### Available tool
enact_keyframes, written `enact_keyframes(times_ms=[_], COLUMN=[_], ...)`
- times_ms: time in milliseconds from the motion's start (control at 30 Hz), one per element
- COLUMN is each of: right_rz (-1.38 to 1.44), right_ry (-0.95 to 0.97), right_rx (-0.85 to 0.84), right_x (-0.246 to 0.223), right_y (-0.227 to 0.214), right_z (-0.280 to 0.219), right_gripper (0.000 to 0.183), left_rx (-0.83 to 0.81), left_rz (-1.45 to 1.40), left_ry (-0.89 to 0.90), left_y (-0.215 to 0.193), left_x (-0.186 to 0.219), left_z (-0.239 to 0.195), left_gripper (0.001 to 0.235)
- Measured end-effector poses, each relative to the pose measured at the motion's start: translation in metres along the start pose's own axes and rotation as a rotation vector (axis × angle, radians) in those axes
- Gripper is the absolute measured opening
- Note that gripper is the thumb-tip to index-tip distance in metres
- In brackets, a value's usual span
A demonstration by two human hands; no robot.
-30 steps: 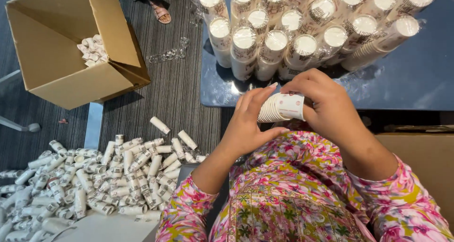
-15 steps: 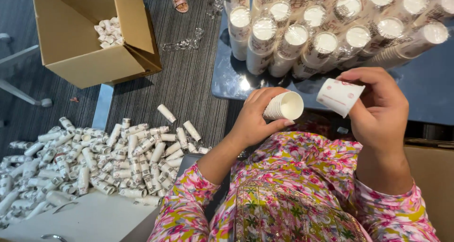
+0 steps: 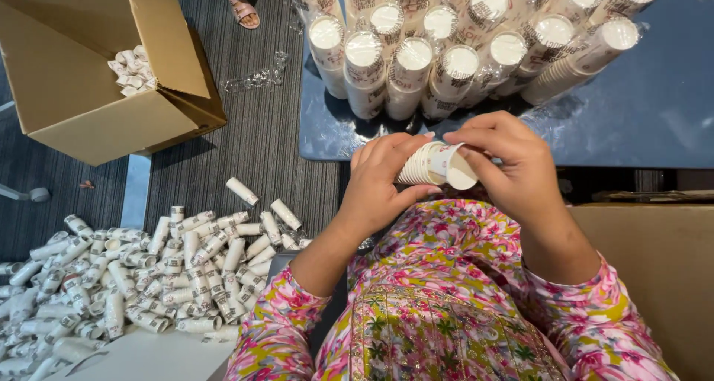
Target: The recorder is picking up small paper cups from boxes and the floor, stacking them, and organizing them on a blue table for packaging.
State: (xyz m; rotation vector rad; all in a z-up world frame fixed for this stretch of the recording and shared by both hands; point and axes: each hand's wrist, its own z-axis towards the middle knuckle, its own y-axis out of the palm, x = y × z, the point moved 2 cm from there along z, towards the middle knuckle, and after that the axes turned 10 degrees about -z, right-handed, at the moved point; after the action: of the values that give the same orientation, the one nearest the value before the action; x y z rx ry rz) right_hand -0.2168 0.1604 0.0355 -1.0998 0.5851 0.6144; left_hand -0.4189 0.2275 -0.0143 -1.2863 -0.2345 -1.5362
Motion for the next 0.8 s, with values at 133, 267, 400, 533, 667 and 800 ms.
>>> enact_keyframes(times_ms=[133, 267, 400, 533, 667, 800], right_rz=[-0.127, -0.122, -0.076, -0.067, -0.202, -0.594], right_ry=[-0.068, 0.011, -0.019, 0.098, 0.247, 0.343], right_rx=[-0.022, -0.003, 0.04, 0.113, 0.195, 0.277], right_x=[-0.002, 0.005, 0.011, 0.022, 0.036, 0.052], right_y=[0.021, 0.022, 0.007, -0.023, -0.075, -0.148], right_z=[-0.002, -0.008, -0.018, -0.04, -0.088, -0.158], right_gripper=[0.032, 0.032, 0.032, 0.035, 0.034, 0.034], left_rx=[-0.051, -0.067, -0.088, -0.132, -0.226, -0.281], left_rz=[-0.094, -0.12, -0.159, -0.271, -0.417, -0.486], left_ry=[-0.034, -0.031, -0.043, -0.081, -0.062, -0.064], left_y=[0.009, 0.012, 0.013, 0.022, 0.047, 0.07], left_x=[0.0, -0.002, -0.002, -0.01, -0.024, -0.032], left_z=[-0.001, 0.001, 0.004, 0.009, 0.014, 0.02], left_gripper=[0.069, 0.069, 0.068, 0.069, 0.069, 0.074])
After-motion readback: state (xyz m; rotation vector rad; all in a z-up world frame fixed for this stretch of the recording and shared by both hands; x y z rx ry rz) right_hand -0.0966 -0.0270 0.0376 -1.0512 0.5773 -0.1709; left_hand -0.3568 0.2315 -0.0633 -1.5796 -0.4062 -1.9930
